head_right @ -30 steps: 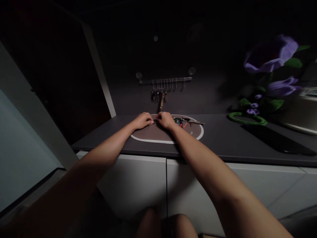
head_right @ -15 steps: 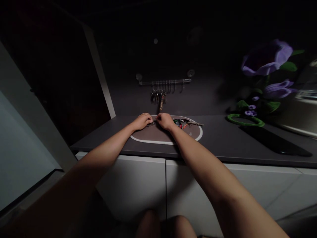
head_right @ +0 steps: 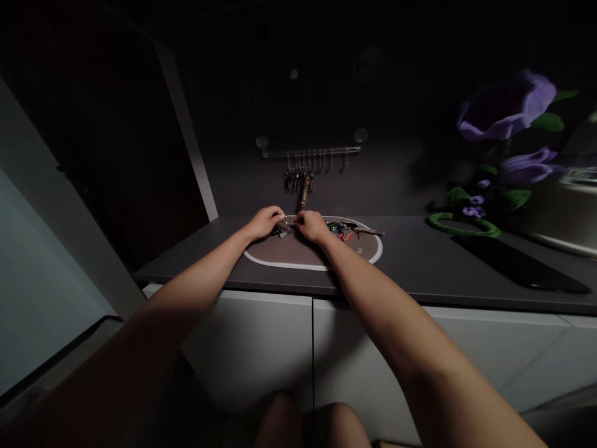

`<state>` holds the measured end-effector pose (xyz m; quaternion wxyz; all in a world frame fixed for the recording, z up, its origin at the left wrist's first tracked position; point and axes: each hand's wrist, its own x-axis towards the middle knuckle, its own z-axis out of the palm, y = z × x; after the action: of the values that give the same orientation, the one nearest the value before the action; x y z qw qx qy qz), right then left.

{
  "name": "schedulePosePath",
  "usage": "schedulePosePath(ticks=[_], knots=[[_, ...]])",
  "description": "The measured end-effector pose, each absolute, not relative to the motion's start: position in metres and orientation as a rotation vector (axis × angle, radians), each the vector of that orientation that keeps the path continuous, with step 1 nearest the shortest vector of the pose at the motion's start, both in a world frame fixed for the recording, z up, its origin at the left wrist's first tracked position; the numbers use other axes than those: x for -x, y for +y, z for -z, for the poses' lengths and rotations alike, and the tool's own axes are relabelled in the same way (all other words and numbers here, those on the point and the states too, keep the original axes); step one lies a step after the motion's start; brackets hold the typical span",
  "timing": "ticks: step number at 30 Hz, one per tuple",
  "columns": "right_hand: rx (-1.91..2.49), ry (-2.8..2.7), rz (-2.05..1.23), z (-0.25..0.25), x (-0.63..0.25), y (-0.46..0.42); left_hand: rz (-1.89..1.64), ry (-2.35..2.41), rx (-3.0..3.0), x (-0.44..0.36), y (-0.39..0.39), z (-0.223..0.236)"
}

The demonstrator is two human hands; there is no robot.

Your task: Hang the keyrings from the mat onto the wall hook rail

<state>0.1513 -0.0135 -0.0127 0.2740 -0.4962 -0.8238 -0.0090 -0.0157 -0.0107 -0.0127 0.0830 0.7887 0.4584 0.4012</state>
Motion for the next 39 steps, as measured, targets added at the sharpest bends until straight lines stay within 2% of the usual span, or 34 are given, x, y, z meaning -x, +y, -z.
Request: schedulePosePath(ticks=[17, 27, 39], knots=[[1.191, -2.132, -0.046, 0.015, -0.152, -0.007, -1.416, 0.886, -1.380, 0.014, -0.011, 0.009], [0.852, -2.022, -0.173, 0.008, -0.145, -0.021, -1.446, 0.685, -1.194, 0.014, -0.011, 0.005], [0.876, -1.987, -0.133, -0.001, -0.148, -0.020, -1.440, 0.576, -1.231, 0.013, -0.017, 0.001]])
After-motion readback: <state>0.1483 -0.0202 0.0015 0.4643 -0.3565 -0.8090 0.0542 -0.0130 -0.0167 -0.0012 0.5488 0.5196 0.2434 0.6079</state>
